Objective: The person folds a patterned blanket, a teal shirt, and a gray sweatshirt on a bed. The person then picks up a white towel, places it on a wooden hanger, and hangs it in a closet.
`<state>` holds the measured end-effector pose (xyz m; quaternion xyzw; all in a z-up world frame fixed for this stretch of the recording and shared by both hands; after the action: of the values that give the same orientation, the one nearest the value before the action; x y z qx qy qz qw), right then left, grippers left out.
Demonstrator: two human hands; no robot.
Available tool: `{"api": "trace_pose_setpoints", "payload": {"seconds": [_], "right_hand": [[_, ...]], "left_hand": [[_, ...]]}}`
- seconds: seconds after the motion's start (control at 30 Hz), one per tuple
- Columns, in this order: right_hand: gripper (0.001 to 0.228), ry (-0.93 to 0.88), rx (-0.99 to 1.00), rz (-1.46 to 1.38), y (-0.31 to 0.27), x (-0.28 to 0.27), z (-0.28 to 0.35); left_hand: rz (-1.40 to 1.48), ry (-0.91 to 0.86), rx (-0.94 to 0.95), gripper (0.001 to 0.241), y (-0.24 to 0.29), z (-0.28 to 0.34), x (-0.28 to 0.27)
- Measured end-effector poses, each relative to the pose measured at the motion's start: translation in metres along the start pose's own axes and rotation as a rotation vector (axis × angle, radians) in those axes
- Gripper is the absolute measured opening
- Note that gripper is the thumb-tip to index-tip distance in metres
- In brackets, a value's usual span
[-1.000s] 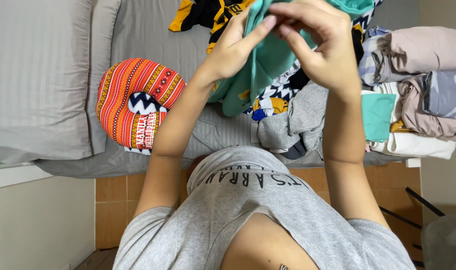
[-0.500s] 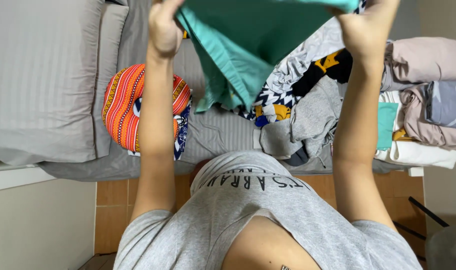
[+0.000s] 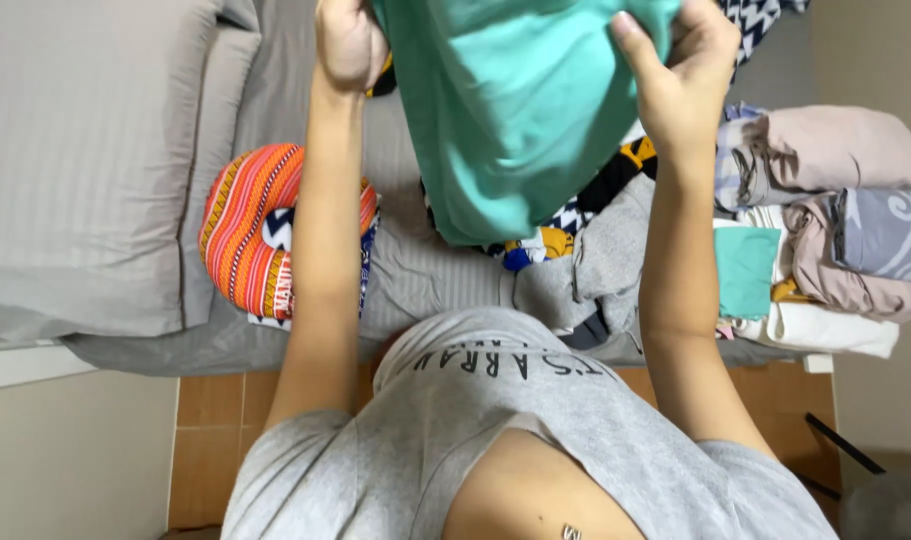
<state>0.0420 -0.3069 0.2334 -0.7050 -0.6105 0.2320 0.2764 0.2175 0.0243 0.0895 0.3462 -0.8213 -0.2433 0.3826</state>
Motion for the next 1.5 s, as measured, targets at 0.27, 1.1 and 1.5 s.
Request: {"api": "trace_pose_setpoints", "payload": {"seconds": [0.27, 1.1, 1.5], "right_hand": [[0.032, 0.338, 0.349, -0.259, 0.075, -0.038, 0.045], [0.056, -0.086, 0.947, -0.73, 0.129, -0.009, 0.168], [0.025, -0.17, 0.754, -0.371, 0.066, -0.019, 0.101]], "left_hand": [[-0.822, -0.347, 0.083, 0.07, 0.043, 0.048, 0.06], [-0.484, -0.003, -0.44, 0.033, 0.042, 0.145, 0.029], [-0.702, -0.105, -0.406, 0.026, 0.075, 0.114, 0.046]]}}
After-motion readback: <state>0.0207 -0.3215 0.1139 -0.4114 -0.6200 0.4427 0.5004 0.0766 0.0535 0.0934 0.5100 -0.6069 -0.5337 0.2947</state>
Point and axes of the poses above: each hand's wrist, its own z-axis away from the middle knuckle, its own x-axis out of the palm, y = z × x, the point moved 1 cm from there along -z, towards the middle knuckle, and after that the axes turned 11 degrees about -z, right-handed, at the moved point
